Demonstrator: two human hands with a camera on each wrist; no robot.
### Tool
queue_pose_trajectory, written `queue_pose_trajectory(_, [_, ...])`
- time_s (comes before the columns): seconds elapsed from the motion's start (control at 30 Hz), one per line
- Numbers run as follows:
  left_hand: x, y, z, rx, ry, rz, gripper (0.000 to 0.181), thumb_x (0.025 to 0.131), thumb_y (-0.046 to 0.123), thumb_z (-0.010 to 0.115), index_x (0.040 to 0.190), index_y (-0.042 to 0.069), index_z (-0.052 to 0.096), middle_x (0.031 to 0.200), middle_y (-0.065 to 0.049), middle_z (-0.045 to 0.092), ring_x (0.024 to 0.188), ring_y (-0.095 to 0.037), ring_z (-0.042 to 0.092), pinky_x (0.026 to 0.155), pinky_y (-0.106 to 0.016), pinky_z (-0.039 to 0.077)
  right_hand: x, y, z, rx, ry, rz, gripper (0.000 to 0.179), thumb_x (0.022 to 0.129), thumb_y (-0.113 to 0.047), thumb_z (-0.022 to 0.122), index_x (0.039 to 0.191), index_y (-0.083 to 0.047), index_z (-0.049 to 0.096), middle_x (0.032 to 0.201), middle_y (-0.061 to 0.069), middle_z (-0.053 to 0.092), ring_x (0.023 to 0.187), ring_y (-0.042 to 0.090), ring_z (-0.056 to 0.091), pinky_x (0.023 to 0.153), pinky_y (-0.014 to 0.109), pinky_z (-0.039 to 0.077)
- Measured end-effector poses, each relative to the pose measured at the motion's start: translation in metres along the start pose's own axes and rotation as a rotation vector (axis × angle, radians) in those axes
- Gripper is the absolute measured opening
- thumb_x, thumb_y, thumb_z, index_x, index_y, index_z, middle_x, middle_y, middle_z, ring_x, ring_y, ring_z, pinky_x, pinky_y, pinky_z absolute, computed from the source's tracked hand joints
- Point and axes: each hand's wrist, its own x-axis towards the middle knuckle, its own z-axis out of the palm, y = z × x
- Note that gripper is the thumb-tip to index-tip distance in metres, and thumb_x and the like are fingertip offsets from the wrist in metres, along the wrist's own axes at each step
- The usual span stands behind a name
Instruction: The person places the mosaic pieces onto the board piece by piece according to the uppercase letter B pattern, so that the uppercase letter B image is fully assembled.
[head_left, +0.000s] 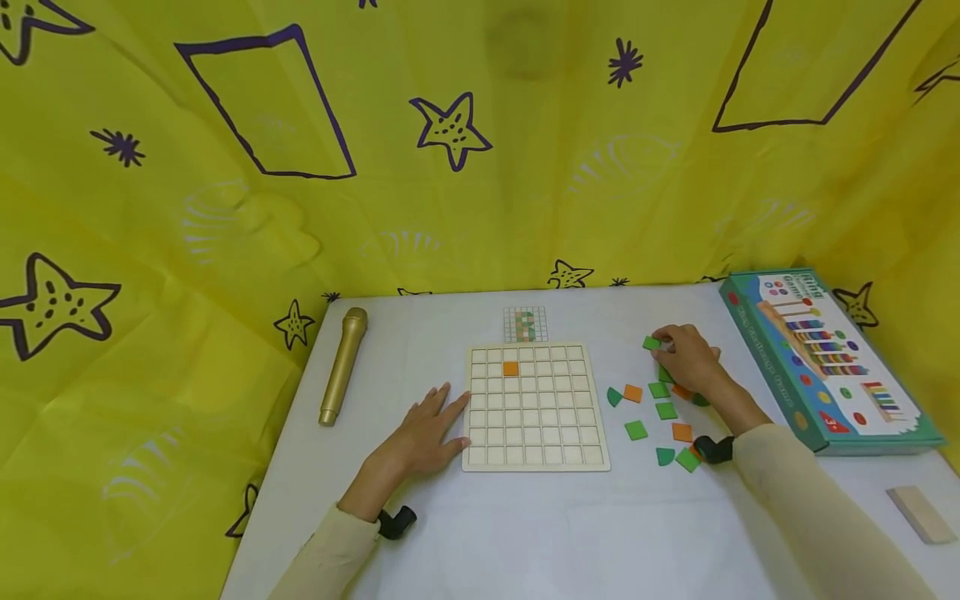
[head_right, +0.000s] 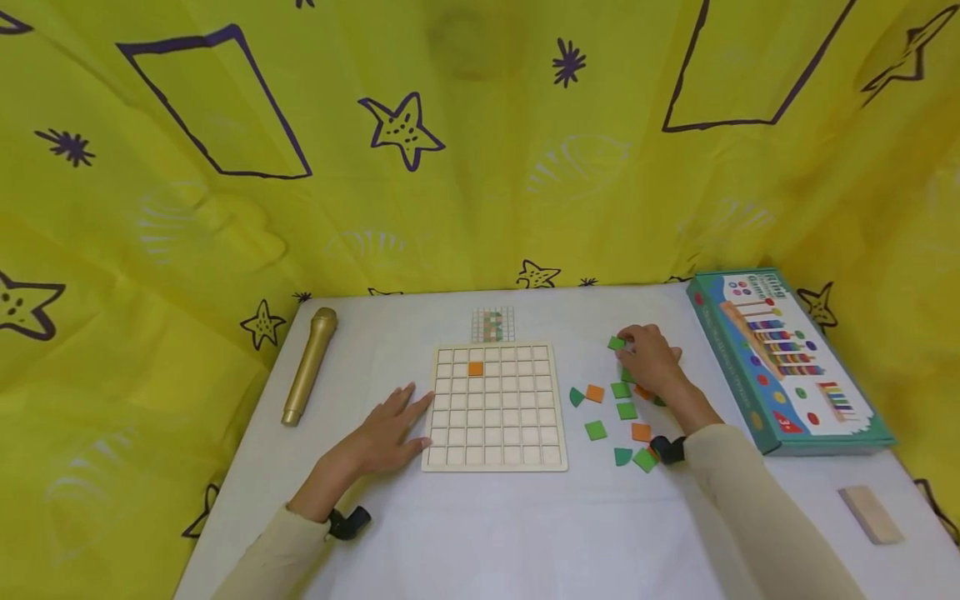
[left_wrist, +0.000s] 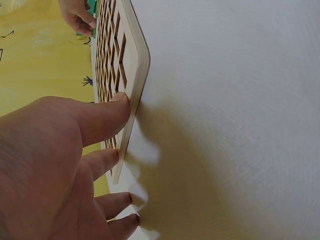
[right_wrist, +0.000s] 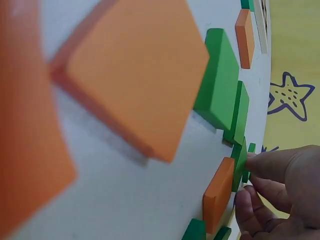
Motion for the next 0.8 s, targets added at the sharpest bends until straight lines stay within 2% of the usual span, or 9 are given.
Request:
queue_pose_trajectory(0.2, [0.0, 0.001, -0.001, -0.006, 0.003, 0.01, 0.072, 0.106, 0.044, 0.061, 0.167, 0.019, 0.033, 0.175, -0.02, 0.019, 0.162, -0.042, 0.017, 0.128, -0.062, 0.02, 0.004, 0.0, 0.004, 0.011, 0.015, -0.02, 0.037, 0.108, -0.011, 0.057, 0.138, 0.009, 0.053, 0.132, 0.033, 0.048, 0.118, 0.048, 0.055, 0.082, 0.055, 0.031])
queue_pose_trajectory(0.3, [-0.001, 0.001, -0.001, -0.01, 0.004, 0.009, 0.072, 0.106, 0.044, 0.061, 0.167, 0.019, 0.034, 0.175, -0.02, 0.019, 0.162, -0.042, 0.017, 0.128, -0.063, 0.02, 0.006, -0.001, 0.008, 0.017, 0.018, -0.031, 0.036, 0.108, -0.01, 0.056, 0.138, 0.011, 0.053, 0.134, 0.034, 0.047, 0.119, 0.049, 0.054, 0.085, 0.059, 0.032])
queue_pose_trajectory(0.43, [-0.001, 0.0, 0.0, -0.014, 0.004, 0.01, 0.072, 0.106, 0.044, 0.061, 0.167, 0.019, 0.033, 0.175, -0.02, 0.019, 0.162, -0.042, 0.016, 0.128, -0.063, 0.02, 0.009, -0.007, 0.013, 0.022, 0.004, -0.035, 0.035, 0.109, -0.008, 0.053, 0.138, 0.012, 0.052, 0.135, 0.035, 0.046, 0.12, 0.05, 0.053, 0.099, 0.071, 0.031])
queue_pose_trajectory(0.5, [-0.001, -0.001, 0.001, -0.017, 0.004, 0.01, 0.072, 0.106, 0.044, 0.061, 0.167, 0.019, 0.033, 0.175, -0.02, 0.019, 0.162, -0.042, 0.016, 0.128, -0.063, 0.02, 0.01, -0.011, 0.015, 0.021, -0.012, -0.04, 0.034, 0.109, -0.007, 0.053, 0.138, 0.012, 0.052, 0.134, 0.035, 0.046, 0.119, 0.05, 0.052, 0.104, 0.072, 0.031])
queue_pose_trajectory(0.8, [-0.001, -0.002, 0.001, -0.025, 0.0, 0.002, 0.072, 0.106, 0.045, 0.06, 0.168, 0.021, 0.032, 0.175, -0.019, 0.017, 0.163, -0.041, 0.014, 0.129, -0.062, 0.018, 0.007, -0.035, 0.025, 0.02, -0.062, -0.109, 0.031, 0.11, -0.008, 0.053, 0.135, 0.012, 0.053, 0.13, 0.033, 0.049, 0.116, 0.047, 0.055, 0.104, 0.063, 0.045])
